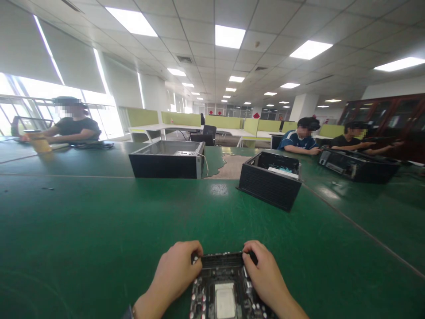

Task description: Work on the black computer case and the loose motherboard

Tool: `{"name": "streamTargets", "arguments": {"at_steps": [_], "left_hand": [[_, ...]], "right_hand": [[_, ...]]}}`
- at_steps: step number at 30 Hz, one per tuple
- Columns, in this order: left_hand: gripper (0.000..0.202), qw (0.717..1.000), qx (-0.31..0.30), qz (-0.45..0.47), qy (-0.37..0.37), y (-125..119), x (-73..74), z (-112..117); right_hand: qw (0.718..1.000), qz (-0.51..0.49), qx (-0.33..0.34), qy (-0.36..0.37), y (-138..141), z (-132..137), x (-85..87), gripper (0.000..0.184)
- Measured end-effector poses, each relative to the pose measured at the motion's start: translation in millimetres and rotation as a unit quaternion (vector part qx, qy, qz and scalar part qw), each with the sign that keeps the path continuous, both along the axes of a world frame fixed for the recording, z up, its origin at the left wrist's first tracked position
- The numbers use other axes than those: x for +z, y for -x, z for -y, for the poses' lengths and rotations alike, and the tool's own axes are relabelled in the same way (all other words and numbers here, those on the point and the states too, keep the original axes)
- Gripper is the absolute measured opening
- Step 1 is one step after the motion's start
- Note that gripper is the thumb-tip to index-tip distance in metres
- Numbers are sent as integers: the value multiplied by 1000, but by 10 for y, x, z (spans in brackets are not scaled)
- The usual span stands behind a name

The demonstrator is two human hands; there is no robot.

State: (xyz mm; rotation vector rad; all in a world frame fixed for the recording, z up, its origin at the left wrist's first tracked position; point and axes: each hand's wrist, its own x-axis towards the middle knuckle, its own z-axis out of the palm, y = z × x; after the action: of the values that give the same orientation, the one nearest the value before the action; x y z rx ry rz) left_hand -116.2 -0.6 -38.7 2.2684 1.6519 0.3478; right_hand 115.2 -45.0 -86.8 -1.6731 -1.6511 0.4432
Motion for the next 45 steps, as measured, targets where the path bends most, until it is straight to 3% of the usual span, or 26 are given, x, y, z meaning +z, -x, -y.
{"name": "streamTargets", "arguments": {"at_steps": [45], "left_hand": [[20, 1000, -10, -19, 0, 10, 65, 22]], "right_hand": [[1000, 4, 0, 7, 8, 5, 21, 18]]}}
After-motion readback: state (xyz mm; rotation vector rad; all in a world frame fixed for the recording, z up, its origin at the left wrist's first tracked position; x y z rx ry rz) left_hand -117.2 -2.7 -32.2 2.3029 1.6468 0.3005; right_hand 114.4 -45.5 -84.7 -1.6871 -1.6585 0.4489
